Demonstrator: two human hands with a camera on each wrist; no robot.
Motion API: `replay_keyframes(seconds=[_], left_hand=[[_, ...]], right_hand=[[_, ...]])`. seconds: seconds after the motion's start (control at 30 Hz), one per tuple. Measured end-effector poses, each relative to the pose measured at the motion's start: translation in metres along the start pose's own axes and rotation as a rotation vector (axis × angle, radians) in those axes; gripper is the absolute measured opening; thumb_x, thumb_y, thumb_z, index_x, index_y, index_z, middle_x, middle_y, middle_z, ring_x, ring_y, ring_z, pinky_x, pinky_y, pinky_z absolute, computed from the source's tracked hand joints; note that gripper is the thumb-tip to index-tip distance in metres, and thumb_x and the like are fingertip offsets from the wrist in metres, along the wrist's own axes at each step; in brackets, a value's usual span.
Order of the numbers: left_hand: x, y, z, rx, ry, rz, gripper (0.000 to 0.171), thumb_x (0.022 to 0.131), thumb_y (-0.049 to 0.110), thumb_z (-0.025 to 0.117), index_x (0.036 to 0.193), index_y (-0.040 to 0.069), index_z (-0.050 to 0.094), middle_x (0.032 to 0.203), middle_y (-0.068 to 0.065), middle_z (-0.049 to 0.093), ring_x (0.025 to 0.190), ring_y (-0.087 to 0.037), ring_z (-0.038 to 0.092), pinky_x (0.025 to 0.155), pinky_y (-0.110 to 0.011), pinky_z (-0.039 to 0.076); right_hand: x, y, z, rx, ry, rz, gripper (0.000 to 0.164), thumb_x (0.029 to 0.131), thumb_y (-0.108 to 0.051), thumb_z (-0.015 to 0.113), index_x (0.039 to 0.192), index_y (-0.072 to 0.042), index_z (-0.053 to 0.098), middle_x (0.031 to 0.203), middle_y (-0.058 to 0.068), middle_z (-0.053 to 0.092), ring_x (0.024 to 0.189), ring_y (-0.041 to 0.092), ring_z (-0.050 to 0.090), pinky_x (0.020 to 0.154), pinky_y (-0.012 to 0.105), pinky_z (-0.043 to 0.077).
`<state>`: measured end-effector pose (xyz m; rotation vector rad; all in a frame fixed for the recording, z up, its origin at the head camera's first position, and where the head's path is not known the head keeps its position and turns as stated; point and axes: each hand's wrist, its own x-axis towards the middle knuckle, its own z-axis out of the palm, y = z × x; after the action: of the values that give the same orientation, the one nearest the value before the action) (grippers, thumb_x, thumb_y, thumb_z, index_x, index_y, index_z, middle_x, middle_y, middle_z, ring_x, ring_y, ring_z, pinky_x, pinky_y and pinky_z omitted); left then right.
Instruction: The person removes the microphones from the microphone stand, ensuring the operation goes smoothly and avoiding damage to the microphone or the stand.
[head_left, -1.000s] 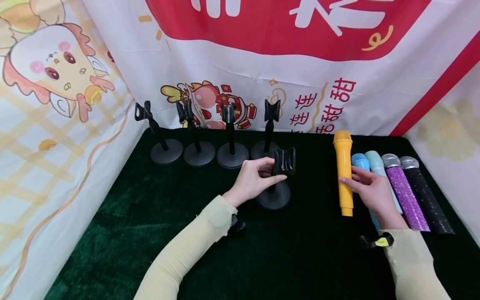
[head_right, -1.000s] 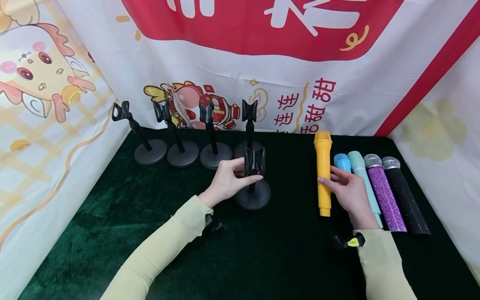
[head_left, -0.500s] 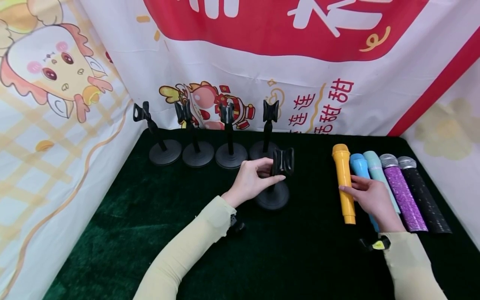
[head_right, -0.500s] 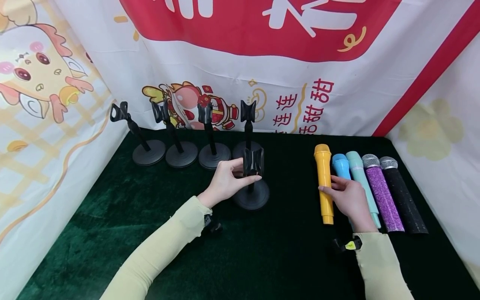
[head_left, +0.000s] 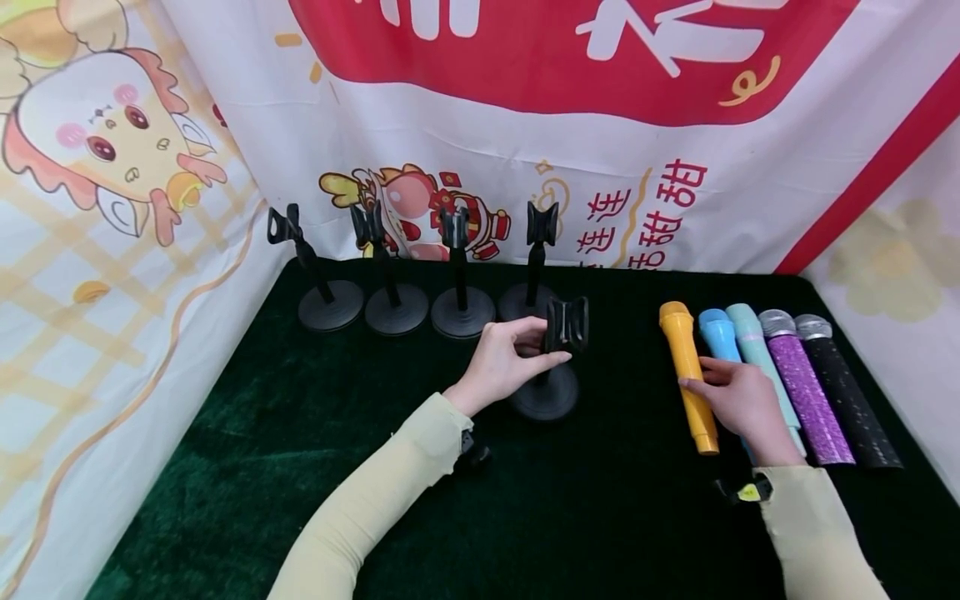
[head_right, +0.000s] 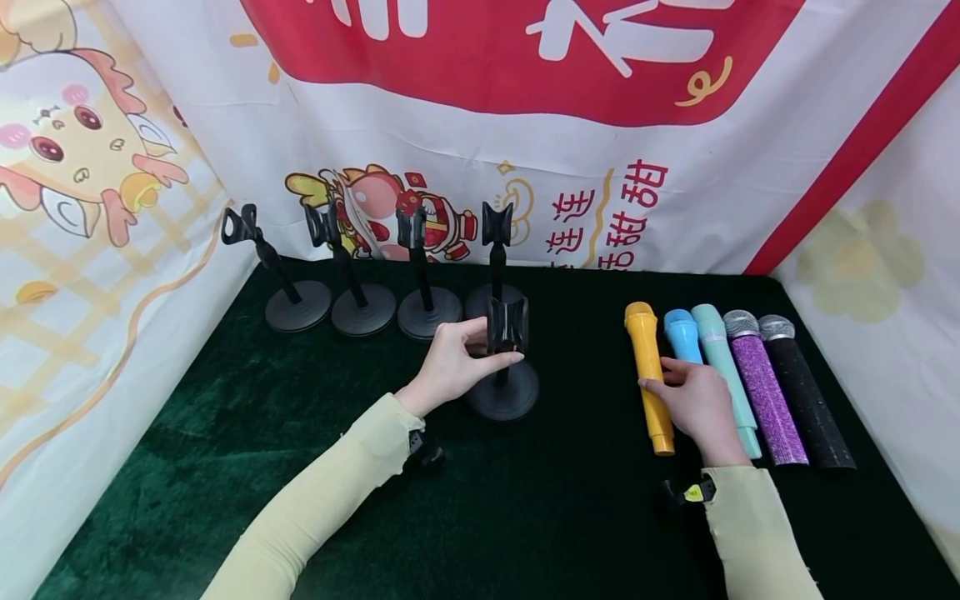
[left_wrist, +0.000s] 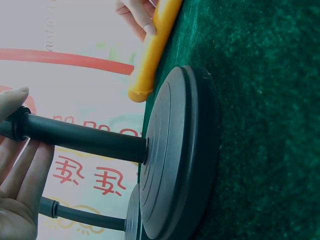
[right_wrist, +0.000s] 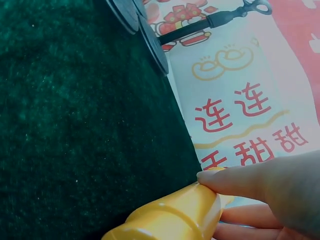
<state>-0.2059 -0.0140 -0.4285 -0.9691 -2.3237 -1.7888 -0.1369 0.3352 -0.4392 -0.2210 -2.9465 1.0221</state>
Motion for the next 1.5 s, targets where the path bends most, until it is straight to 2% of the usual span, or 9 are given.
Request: replay_keyframes(seconds=[0.23, 0.7, 0.87, 1.07, 1.27, 1.37, 1.5], left_hand=[[0.0, 0.001, 0.0, -0.008, 0.002, 0.001, 0.029, 0.088, 0.025, 0.083, 0.113, 0.014, 0.075, 0.102, 0.005, 0.075, 0.085, -0.006, 0.072, 0.076, -0.026, 0.06], [-0.001, 0.001, 0.001, -0.006, 0.003, -0.007, 0.029, 0.089, 0.025, 0.083, 0.113, 0.013, 0.074, 0.102, 0.005, 0.075, 0.085, -0.006, 0.072, 0.076, -0.025, 0.06], [-0.001, 0.002, 0.001, -0.005, 0.005, -0.01, 0.028, 0.089, 0.025, 0.083, 0.113, 0.013, 0.075, 0.102, 0.005, 0.075, 0.085, -0.006, 0.072, 0.076, -0.026, 0.06], [-0.001, 0.003, 0.001, -0.012, 0.006, -0.001, 0.027, 0.088, 0.024, 0.083, 0.112, 0.014, 0.075, 0.101, 0.005, 0.075, 0.085, -0.006, 0.072, 0.076, -0.026, 0.06], [-0.001, 0.003, 0.001, -0.018, 0.001, -0.003, 0.027, 0.089, 0.023, 0.083, 0.113, 0.013, 0.075, 0.102, 0.005, 0.076, 0.086, -0.006, 0.072, 0.076, -0.026, 0.06], [-0.001, 0.002, 0.0, -0.018, -0.003, -0.006, 0.027, 0.089, 0.023, 0.082, 0.113, 0.013, 0.074, 0.102, 0.005, 0.075, 0.086, -0.006, 0.072, 0.077, -0.026, 0.06], [0.0, 0.001, 0.0, -0.017, -0.004, 0.002, 0.026, 0.09, 0.023, 0.082, 0.112, 0.012, 0.074, 0.102, 0.005, 0.075, 0.086, -0.006, 0.072, 0.077, -0.026, 0.06]], right_hand=[[-0.001, -0.001, 0.0, -0.026, 0.015, -0.027, 0.06, 0.097, -0.033, 0.072, 0.134, 0.012, 0.058, 0.114, 0.028, 0.069, 0.091, 0.036, 0.07, 0.065, 0.03, 0.056], [-0.005, -0.004, -0.001, -0.056, 0.042, -0.053, 0.062, 0.096, -0.034, 0.073, 0.132, 0.014, 0.058, 0.116, 0.029, 0.068, 0.095, 0.039, 0.071, 0.068, 0.038, 0.06], [-0.004, -0.007, -0.003, -0.056, 0.072, -0.076, 0.063, 0.096, -0.032, 0.074, 0.135, 0.014, 0.055, 0.119, 0.031, 0.066, 0.1, 0.044, 0.069, 0.076, 0.051, 0.06], [-0.005, -0.021, -0.012, -0.022, 0.145, -0.079, 0.067, 0.095, -0.039, 0.073, 0.14, 0.008, 0.055, 0.127, 0.029, 0.063, 0.109, 0.046, 0.065, 0.091, 0.059, 0.052], [-0.003, -0.045, -0.019, 0.07, 0.168, -0.147, 0.069, 0.094, -0.048, 0.073, 0.142, -0.001, 0.057, 0.132, 0.022, 0.063, 0.114, 0.041, 0.065, 0.089, 0.048, 0.053], [-0.004, -0.06, -0.017, 0.126, 0.189, -0.202, 0.066, 0.091, -0.047, 0.075, 0.142, -0.008, 0.06, 0.134, 0.014, 0.064, 0.118, 0.034, 0.064, 0.093, 0.036, 0.053], [-0.007, -0.08, -0.012, 0.208, 0.207, -0.278, 0.058, 0.091, -0.039, 0.079, 0.139, -0.01, 0.063, 0.134, 0.005, 0.065, 0.12, 0.024, 0.063, 0.096, 0.018, 0.049]])
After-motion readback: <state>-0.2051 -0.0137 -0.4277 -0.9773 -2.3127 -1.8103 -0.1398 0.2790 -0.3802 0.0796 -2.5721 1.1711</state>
